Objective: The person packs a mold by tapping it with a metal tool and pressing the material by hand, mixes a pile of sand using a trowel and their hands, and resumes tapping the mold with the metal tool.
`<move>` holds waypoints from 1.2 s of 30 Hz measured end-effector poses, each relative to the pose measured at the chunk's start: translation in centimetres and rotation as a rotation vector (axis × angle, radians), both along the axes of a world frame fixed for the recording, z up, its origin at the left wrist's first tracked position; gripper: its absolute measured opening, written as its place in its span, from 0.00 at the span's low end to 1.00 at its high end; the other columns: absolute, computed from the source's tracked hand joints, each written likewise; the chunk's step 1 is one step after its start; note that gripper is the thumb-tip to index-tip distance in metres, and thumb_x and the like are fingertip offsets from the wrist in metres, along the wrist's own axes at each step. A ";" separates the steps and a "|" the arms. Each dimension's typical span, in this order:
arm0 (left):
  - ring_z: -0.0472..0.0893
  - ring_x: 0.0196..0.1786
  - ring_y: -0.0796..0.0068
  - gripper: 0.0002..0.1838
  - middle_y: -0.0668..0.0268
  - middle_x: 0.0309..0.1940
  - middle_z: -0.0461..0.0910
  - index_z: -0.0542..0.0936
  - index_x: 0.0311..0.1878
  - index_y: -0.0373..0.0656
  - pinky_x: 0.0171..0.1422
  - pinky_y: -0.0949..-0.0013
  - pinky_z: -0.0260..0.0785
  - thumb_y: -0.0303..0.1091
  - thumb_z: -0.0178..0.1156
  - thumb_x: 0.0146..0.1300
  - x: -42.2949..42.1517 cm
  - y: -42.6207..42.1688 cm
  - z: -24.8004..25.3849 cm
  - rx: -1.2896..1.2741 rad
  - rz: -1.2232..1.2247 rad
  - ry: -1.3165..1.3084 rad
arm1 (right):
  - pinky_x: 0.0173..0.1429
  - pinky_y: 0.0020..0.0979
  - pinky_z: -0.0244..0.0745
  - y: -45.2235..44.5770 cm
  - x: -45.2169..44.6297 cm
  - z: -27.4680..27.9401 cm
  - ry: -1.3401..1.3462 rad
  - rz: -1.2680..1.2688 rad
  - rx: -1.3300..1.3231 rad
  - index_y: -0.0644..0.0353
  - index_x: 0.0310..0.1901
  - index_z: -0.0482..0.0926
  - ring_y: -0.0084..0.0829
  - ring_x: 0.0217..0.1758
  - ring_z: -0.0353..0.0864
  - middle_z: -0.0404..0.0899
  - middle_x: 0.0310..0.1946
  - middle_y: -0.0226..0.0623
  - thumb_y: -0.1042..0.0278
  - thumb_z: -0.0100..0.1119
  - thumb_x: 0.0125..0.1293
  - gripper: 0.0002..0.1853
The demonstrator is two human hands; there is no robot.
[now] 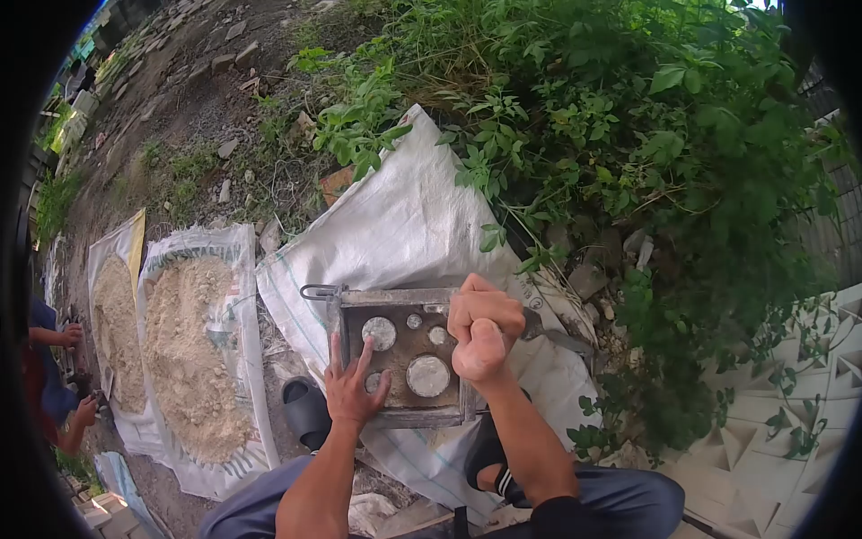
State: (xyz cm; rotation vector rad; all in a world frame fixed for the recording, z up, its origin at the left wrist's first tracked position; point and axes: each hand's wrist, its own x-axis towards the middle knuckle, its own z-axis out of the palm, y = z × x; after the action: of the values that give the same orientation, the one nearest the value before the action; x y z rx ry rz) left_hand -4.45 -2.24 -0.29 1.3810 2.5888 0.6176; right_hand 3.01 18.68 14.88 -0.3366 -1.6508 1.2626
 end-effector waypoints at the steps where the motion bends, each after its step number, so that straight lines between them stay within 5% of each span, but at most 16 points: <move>1: 0.51 0.78 0.54 0.38 0.62 0.42 0.83 0.66 0.72 0.55 0.63 0.51 0.60 0.47 0.64 0.56 0.2 -0.2 -0.1 -0.011 0.002 -0.006 | 0.25 0.29 0.49 -0.3 0.1 -0.4 -0.006 0.002 -0.011 0.57 0.10 0.55 0.25 0.10 0.50 0.56 0.06 0.29 0.43 0.43 0.67 0.32; 3: 0.50 0.78 0.54 0.38 0.62 0.43 0.83 0.66 0.72 0.55 0.63 0.51 0.59 0.47 0.64 0.56 -0.1 -0.1 0.1 0.006 -0.009 0.002 | 0.23 0.29 0.49 -0.8 0.0 -1.1 0.104 -0.037 -0.001 0.58 0.10 0.55 0.26 0.12 0.53 0.56 0.06 0.30 0.59 0.44 0.56 0.22; 7: 0.50 0.78 0.54 0.38 0.62 0.43 0.83 0.66 0.71 0.55 0.63 0.50 0.59 0.47 0.64 0.56 0.5 -0.5 0.6 -0.044 -0.023 -0.007 | 0.24 0.30 0.48 0.9 -0.2 -3.3 -0.136 0.021 0.018 0.57 0.10 0.54 0.26 0.14 0.55 0.57 0.08 0.29 0.51 0.42 0.64 0.27; 11: 0.52 0.77 0.55 0.37 0.62 0.41 0.82 0.67 0.71 0.56 0.64 0.52 0.59 0.48 0.64 0.56 0.0 0.1 0.2 -0.043 0.012 0.009 | 0.24 0.31 0.49 -0.7 -0.2 0.9 0.021 -0.009 -0.022 0.58 0.10 0.54 0.28 0.13 0.52 0.58 0.07 0.30 0.59 0.43 0.54 0.21; 14: 0.52 0.77 0.55 0.37 0.62 0.41 0.82 0.67 0.71 0.56 0.64 0.52 0.59 0.48 0.64 0.56 0.0 0.0 0.4 -0.006 -0.002 0.009 | 0.24 0.30 0.48 0.0 -0.7 -4.2 0.028 -0.030 0.005 0.57 0.10 0.54 0.27 0.12 0.51 0.57 0.06 0.29 0.54 0.44 0.58 0.24; 20: 0.53 0.77 0.56 0.37 0.62 0.40 0.82 0.68 0.70 0.56 0.63 0.52 0.60 0.47 0.64 0.56 0.3 0.2 0.1 -0.001 0.013 0.028 | 0.29 0.28 0.52 -0.3 -0.4 1.8 0.028 0.013 -0.031 0.56 0.11 0.53 0.25 0.10 0.51 0.55 0.06 0.28 0.47 0.41 0.66 0.30; 22: 0.53 0.77 0.56 0.37 0.62 0.40 0.82 0.68 0.70 0.56 0.63 0.52 0.60 0.47 0.64 0.56 -0.2 -0.4 0.4 -0.003 0.004 0.039 | 0.29 0.28 0.51 -0.3 -0.5 -3.5 0.000 0.013 0.034 0.56 0.11 0.52 0.25 0.10 0.51 0.56 0.06 0.28 0.47 0.41 0.66 0.30; 25: 0.49 0.78 0.53 0.38 0.61 0.46 0.82 0.64 0.72 0.54 0.65 0.49 0.58 0.47 0.63 0.57 0.3 -0.2 0.3 -0.049 -0.017 -0.012 | 0.29 0.27 0.50 0.0 -0.7 -3.6 -0.074 0.025 0.106 0.56 0.11 0.53 0.24 0.10 0.51 0.57 0.06 0.28 0.46 0.41 0.66 0.30; 28: 0.49 0.78 0.52 0.38 0.61 0.45 0.82 0.65 0.72 0.55 0.65 0.50 0.59 0.47 0.63 0.57 0.0 0.0 0.0 -0.051 0.003 -0.001 | 0.27 0.27 0.49 0.0 0.0 -0.1 -0.009 -0.018 0.020 0.56 0.11 0.53 0.24 0.10 0.51 0.56 0.06 0.27 0.45 0.42 0.66 0.31; 32: 0.53 0.77 0.57 0.37 0.63 0.39 0.82 0.67 0.71 0.58 0.63 0.52 0.60 0.48 0.64 0.55 -0.1 -0.2 0.0 -0.013 0.009 0.032 | 0.27 0.27 0.49 -0.4 0.0 -5.2 0.037 -0.005 0.054 0.57 0.11 0.54 0.23 0.10 0.50 0.56 0.07 0.28 0.44 0.41 0.67 0.31; 36: 0.53 0.78 0.58 0.37 0.63 0.39 0.81 0.67 0.71 0.58 0.64 0.52 0.60 0.48 0.64 0.56 0.1 0.1 -0.1 0.012 0.001 0.037 | 0.27 0.29 0.49 0.3 0.0 -1.7 -0.013 -0.014 0.018 0.56 0.11 0.54 0.23 0.10 0.52 0.56 0.07 0.27 0.43 0.40 0.68 0.32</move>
State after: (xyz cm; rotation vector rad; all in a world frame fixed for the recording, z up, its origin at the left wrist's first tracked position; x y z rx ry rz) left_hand -4.37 -2.10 -0.37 1.4081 2.6185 0.6145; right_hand 3.02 18.94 13.18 -0.3455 -1.6668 1.2367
